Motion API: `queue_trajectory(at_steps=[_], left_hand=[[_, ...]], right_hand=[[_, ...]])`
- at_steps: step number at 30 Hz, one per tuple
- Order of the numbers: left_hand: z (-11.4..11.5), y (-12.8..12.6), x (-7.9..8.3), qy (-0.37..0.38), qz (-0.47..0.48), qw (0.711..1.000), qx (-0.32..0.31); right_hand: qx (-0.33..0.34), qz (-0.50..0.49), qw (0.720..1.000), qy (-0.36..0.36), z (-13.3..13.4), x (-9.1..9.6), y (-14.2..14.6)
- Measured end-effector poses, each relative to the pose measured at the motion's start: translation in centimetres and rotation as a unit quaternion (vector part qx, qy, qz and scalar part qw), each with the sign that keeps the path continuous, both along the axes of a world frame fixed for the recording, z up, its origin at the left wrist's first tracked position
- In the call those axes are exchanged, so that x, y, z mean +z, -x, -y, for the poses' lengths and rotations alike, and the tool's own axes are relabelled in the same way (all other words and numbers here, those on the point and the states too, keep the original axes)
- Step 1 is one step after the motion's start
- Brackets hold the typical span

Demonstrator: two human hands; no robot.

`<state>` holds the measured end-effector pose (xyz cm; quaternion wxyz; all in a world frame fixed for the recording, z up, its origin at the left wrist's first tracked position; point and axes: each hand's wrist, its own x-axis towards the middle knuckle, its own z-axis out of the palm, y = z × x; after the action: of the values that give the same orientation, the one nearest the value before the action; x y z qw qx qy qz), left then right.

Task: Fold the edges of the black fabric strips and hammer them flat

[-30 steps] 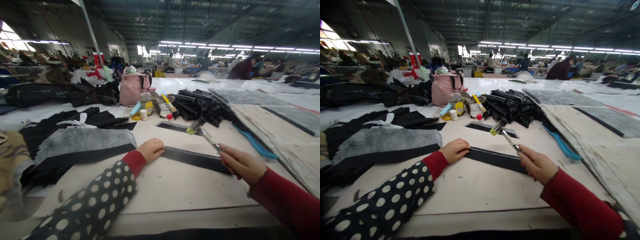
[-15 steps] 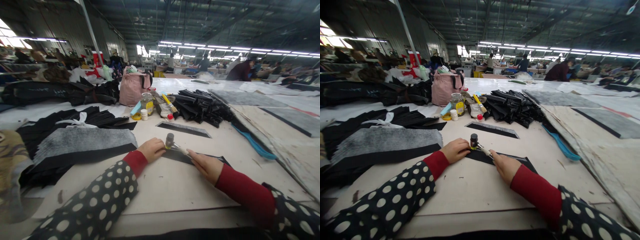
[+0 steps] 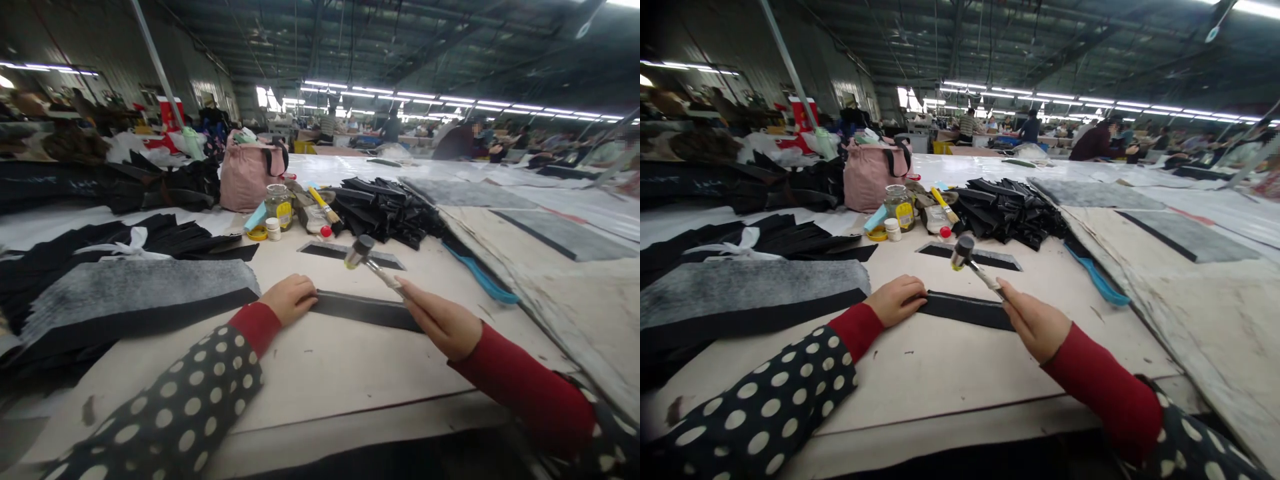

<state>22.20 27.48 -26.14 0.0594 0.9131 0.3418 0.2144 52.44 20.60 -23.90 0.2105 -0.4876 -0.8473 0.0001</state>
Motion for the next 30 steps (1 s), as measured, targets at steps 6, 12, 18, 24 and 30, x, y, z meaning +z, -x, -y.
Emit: queue_trajectory(at_steps=[6,12,18,24,30], left_hand=[[-0.1,-0.1,-0.1,0.009,0.004,1.000,0.011],[0.0,-0.3,0.1,0.010,0.000,1.000,0.017],[0.1,-0.3,0.1,0.012,0.009,1.000,0.018],[0.1,-0.4,0.0,0.012,0.012,1.000,0.020],[0.1,-0.3,-0.2,0.008,0.014,1.000,0.017]], right_hand=[[-0.041,0.040,0.997,0.059,1.9,-0.6,-3.8],[-0.076,0.027,0.994,0.073,3.8,-0.6,-5.5],[-0.080,0.013,0.995,0.051,4.0,-0.3,-7.2],[-0.116,0.028,0.990,0.076,4.6,-0.6,-8.6],[-0.139,0.017,0.987,0.081,5.3,-0.8,-10.0]])
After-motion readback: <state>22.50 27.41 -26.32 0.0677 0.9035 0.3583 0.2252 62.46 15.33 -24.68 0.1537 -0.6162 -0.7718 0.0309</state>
